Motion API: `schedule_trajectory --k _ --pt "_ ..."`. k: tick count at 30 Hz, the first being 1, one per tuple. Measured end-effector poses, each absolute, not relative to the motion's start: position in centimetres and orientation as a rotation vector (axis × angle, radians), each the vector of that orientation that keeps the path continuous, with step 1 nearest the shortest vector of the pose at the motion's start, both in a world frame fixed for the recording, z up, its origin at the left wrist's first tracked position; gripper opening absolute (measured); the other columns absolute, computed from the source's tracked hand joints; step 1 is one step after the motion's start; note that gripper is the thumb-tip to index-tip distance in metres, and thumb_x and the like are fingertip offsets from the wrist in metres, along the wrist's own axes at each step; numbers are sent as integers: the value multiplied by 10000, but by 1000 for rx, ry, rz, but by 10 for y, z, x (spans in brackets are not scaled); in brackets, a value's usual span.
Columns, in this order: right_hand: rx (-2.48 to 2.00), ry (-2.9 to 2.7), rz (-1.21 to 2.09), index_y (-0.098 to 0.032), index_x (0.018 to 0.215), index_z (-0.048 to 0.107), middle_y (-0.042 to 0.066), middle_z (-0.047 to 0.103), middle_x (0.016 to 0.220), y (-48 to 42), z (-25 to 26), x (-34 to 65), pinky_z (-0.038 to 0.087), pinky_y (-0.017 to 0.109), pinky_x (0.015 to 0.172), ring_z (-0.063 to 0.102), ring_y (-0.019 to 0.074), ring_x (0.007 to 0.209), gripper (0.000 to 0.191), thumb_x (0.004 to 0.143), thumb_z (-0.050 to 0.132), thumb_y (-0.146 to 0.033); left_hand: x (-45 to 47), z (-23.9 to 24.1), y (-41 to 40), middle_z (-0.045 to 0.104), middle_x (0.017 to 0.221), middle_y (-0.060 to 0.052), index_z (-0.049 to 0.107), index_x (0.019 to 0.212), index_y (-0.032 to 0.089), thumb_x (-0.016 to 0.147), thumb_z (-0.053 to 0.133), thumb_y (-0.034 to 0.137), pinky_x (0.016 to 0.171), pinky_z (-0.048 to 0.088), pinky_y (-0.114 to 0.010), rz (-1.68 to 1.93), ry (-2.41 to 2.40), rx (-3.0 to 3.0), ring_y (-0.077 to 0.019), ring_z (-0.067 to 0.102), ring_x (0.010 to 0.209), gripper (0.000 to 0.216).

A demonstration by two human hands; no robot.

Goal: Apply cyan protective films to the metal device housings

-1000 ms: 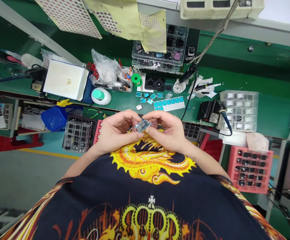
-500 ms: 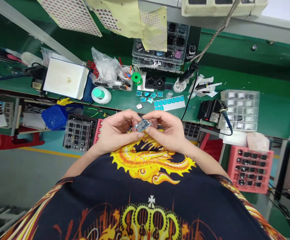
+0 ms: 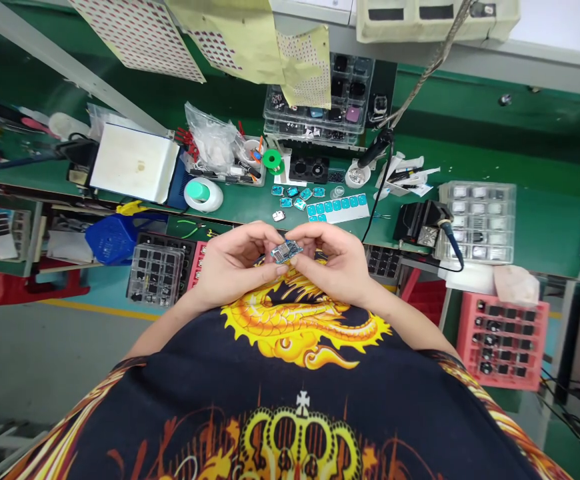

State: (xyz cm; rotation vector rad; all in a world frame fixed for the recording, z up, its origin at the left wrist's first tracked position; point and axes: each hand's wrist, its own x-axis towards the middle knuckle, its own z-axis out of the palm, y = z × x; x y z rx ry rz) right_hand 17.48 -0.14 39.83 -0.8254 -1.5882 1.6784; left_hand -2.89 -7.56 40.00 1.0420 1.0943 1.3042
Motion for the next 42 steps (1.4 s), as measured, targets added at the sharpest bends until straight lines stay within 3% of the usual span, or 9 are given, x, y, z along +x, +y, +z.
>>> schedule_trajectory --k 4,8,11,20,42 --pt "-828 -1578 1678 -265 1168 806 7 768 935 1 398 174 567 299 697 689 144 794 263 921 886 -308 -28 404 -73 732 948 -33 821 1106 205 829 956 222 690 541 -244 1318 1110 1017 -110 620 753 309" --pt "-863 -1532 1654 -252 965 805 -6 752 861 4 395 172 540 287 682 668 132 755 169 882 929 -332 -26 410 -72 764 875 -39 853 966 200 881 930 312 625 537 -234 1290 1162 903 -107 643 689 160" --pt "-922 -1497 1665 -237 876 784 -8 755 827 6 395 172 521 275 649 651 122 718 201 885 929 -376 -26 412 -72 750 789 -21 844 890 194 942 876 368 545 500 -222 1234 1167 827 -89 621 585 184" --pt "-899 -1492 1725 -221 827 751 -20 716 725 10 403 172 511 250 569 634 108 627 275 964 838 -442 -28 411 -68 758 739 -52 823 786 183 1015 784 434 575 535 -238 1165 1097 764 -113 658 606 342" --pt "-892 -1489 1731 -218 853 751 -15 726 774 6 397 174 523 250 578 652 109 651 268 944 861 -446 -27 405 -71 774 773 -58 819 793 180 1011 788 405 581 549 -238 1182 1052 740 -113 675 616 315"
